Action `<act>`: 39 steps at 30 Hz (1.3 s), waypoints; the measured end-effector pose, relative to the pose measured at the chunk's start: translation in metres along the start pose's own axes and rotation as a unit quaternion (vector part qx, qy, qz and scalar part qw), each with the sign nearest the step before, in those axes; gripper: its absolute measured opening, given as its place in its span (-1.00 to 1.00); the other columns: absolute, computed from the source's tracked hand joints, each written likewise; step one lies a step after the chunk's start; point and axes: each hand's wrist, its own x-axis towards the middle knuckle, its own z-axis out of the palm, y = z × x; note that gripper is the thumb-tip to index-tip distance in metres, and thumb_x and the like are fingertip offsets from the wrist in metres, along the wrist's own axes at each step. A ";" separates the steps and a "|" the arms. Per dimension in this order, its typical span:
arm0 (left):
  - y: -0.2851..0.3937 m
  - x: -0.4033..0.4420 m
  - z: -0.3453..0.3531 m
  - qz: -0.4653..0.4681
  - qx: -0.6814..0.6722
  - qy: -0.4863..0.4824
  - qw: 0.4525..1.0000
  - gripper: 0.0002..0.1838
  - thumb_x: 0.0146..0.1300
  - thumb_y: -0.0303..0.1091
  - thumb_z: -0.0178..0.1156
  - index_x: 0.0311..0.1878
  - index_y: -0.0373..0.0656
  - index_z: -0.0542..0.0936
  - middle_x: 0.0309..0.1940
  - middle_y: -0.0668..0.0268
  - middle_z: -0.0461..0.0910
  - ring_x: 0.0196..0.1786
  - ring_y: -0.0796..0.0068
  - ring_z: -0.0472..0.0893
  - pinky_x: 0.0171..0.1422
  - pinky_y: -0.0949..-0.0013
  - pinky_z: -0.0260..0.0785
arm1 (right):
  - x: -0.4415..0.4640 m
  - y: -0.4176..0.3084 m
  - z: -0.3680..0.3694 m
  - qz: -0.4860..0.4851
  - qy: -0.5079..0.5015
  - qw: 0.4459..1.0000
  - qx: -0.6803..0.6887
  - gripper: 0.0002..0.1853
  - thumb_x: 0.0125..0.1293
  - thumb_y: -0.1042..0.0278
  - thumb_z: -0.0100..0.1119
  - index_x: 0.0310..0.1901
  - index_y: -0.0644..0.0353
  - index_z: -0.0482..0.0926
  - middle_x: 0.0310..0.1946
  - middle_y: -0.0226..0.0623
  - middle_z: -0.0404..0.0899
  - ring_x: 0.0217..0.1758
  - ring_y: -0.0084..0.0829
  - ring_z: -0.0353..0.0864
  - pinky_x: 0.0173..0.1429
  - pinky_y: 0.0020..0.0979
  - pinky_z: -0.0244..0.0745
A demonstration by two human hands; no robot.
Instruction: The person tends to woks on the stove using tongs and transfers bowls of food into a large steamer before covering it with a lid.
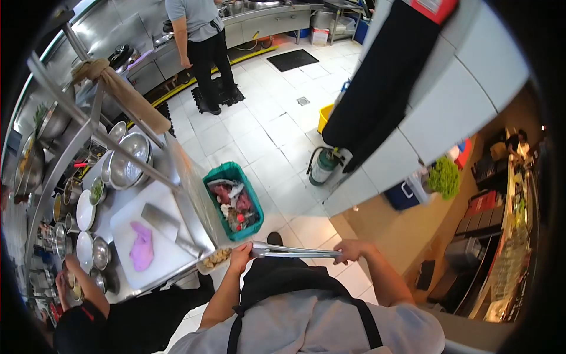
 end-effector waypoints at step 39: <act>0.512 0.714 0.101 -0.061 0.574 -0.052 0.815 -0.64 0.11 -0.05 0.19 -0.32 -0.22 0.63 -0.39 0.15 0.65 -0.33 0.25 0.64 -0.17 0.25 0.47 | 0.394 0.069 -0.678 0.355 0.206 0.830 0.377 -0.79 0.08 0.32 0.23 -0.49 0.31 0.52 -0.64 -0.18 0.51 -0.65 -0.35 0.50 -0.57 -0.27 0.39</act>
